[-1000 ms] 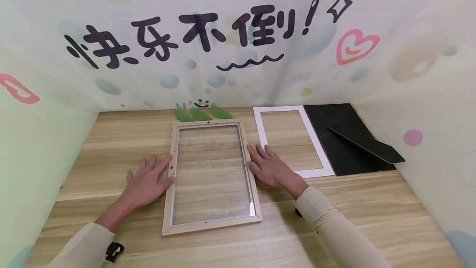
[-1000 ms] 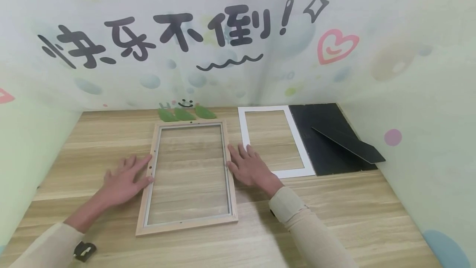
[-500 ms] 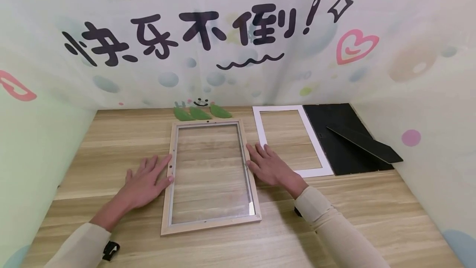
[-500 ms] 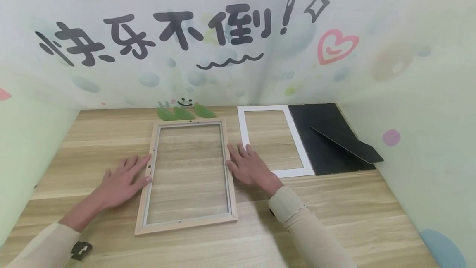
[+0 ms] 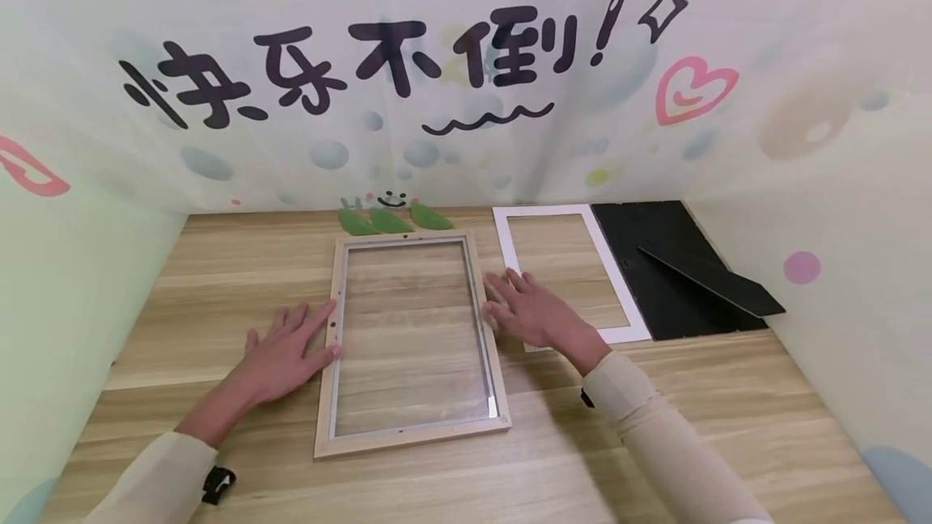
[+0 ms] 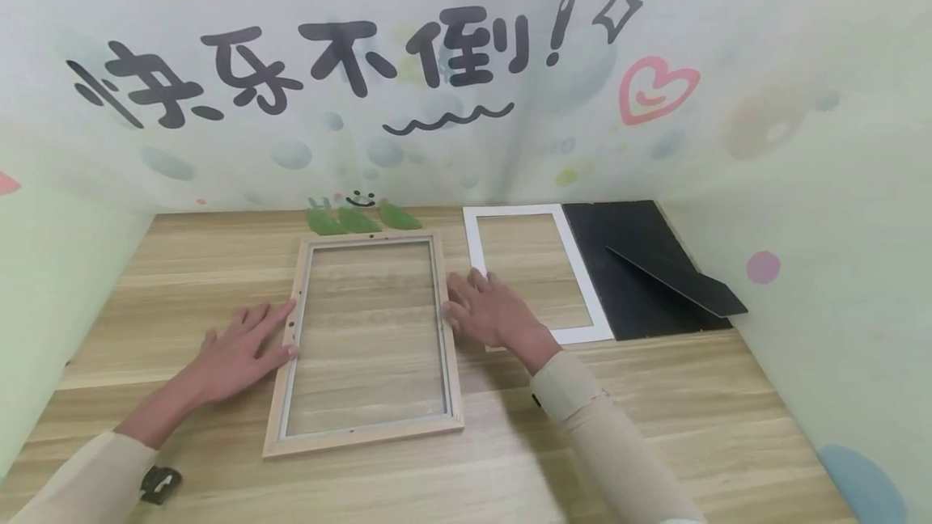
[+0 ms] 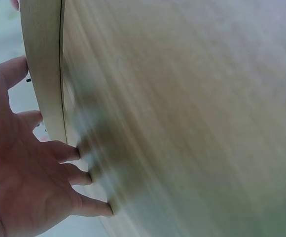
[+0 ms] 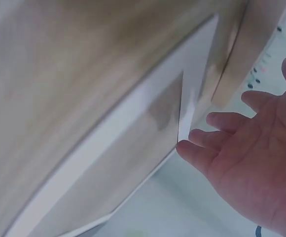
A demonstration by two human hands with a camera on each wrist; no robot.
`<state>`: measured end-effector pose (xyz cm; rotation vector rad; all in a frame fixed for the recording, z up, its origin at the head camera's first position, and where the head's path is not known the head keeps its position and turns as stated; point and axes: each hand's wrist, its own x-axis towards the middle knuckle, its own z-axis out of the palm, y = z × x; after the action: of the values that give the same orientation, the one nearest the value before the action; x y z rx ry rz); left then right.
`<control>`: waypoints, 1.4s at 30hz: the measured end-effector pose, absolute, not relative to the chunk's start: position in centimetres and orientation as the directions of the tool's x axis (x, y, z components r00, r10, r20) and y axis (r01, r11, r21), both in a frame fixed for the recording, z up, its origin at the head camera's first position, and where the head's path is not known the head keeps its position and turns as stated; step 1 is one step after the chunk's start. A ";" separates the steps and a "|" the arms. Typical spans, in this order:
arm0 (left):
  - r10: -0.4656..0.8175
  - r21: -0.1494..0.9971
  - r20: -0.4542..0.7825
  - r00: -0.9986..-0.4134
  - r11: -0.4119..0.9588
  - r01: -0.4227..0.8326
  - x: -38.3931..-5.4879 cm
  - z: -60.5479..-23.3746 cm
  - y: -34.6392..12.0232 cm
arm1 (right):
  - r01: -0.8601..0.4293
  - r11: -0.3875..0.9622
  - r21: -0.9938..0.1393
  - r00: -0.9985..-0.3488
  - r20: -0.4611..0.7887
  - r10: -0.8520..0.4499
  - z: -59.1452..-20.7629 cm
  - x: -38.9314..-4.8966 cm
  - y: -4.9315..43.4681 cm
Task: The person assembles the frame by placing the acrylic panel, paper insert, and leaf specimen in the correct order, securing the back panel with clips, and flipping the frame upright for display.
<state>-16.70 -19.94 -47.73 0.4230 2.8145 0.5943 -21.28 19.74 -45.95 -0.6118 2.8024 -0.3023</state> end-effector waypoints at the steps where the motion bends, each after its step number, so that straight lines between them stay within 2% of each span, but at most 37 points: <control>1: 0.327 0.425 -0.166 -0.930 0.875 0.231 -16.7 -47.8 -20.0 | -0.362 0.894 -0.262 -0.883 -0.212 -0.420 -45.7 -21.4 19.9; 6: 0.328 0.427 -0.167 -0.930 0.874 0.231 -16.9 -47.8 -20.3 | -0.265 0.919 -0.291 -0.908 -0.247 -0.339 -44.9 -22.5 21.0; 11: 0.323 0.409 -0.176 -0.930 0.883 0.229 -17.0 -47.5 -20.1 | -0.227 0.920 -0.320 -0.927 -0.219 -0.305 -44.7 -23.7 22.6; 21: 0.308 0.405 -0.197 -0.931 0.890 0.209 -16.9 -47.1 -19.7 | -0.086 0.870 -0.485 -0.977 -0.130 -0.169 -42.9 -25.4 27.1; 29: 0.313 0.426 -0.199 -0.929 0.881 0.206 -17.0 -47.1 -19.4 | 0.096 0.845 -0.526 -0.978 -0.206 -0.018 -41.9 -25.6 30.5; 32: 0.314 0.426 -0.200 -0.928 0.881 0.206 -17.0 -47.2 -19.3 | 0.171 0.797 -0.579 -0.968 -0.248 0.028 -41.9 -25.6 31.4; 42: 0.316 0.427 -0.206 -0.926 0.881 0.206 -17.1 -47.3 -19.3 | 0.234 0.715 -0.659 -0.961 -0.269 0.067 -42.5 -25.7 33.5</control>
<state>-17.11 -19.26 -47.34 0.3935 2.7802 0.5880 -25.68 33.48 -42.48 0.2400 2.6950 -1.0813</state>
